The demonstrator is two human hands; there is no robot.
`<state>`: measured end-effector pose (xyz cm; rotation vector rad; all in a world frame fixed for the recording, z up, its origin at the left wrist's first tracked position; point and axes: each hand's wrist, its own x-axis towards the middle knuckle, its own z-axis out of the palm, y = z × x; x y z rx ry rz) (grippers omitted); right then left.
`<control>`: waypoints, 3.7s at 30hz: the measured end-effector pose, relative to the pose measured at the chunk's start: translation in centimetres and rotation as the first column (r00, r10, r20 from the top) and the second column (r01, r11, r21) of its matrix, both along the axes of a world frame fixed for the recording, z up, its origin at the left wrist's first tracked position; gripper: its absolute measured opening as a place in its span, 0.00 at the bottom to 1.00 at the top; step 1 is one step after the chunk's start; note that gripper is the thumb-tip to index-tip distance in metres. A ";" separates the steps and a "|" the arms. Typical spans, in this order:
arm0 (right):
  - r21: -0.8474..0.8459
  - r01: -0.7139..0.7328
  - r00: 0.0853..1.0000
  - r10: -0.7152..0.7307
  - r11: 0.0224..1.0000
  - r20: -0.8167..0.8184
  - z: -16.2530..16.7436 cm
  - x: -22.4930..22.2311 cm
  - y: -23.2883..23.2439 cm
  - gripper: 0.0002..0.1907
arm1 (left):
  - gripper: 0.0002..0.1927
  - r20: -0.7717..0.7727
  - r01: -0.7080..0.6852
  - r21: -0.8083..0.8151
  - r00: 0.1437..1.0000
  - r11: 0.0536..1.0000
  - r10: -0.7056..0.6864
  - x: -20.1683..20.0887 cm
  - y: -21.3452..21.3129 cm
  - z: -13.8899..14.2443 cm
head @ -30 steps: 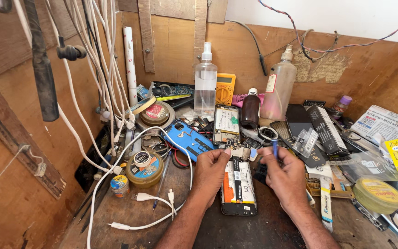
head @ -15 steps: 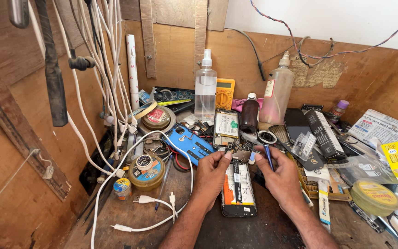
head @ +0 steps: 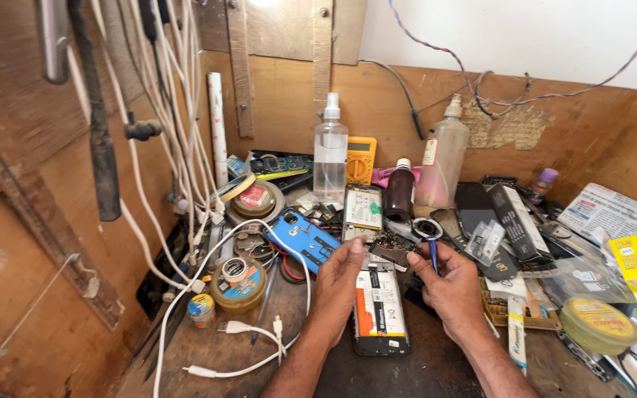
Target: The person uses a small screwdriver to remove screws from a disassembled smartphone. They lift and set aside a metal bracket, then detach and remove the motherboard from the phone chassis.
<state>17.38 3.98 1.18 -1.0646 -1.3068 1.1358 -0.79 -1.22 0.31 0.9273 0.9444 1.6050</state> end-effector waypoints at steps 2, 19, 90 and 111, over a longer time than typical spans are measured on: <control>0.043 0.023 1.000 -0.023 0.999 0.003 -0.3 0.3 -0.1 0.12 | 0.24 -0.007 -0.022 0.010 1.000 1.000 0.022 0.1 0.0 0.1; 0.368 0.163 0.966 -0.224 0.915 0.129 -2.3 0.3 -0.2 0.11 | 0.24 -0.295 -0.091 -0.085 0.953 0.992 0.062 0.3 1.7 -1.4; 0.454 -0.141 0.822 -0.151 0.880 0.549 2.9 -1.0 -5.4 0.33 | 0.26 0.308 -0.041 -0.051 0.950 0.998 0.055 0.9 1.2 -1.6; 0.457 -0.109 0.788 -0.203 0.883 0.581 2.3 -0.9 -4.9 0.33 | 0.27 0.238 -0.033 -0.038 0.971 0.999 0.041 1.2 0.2 -0.5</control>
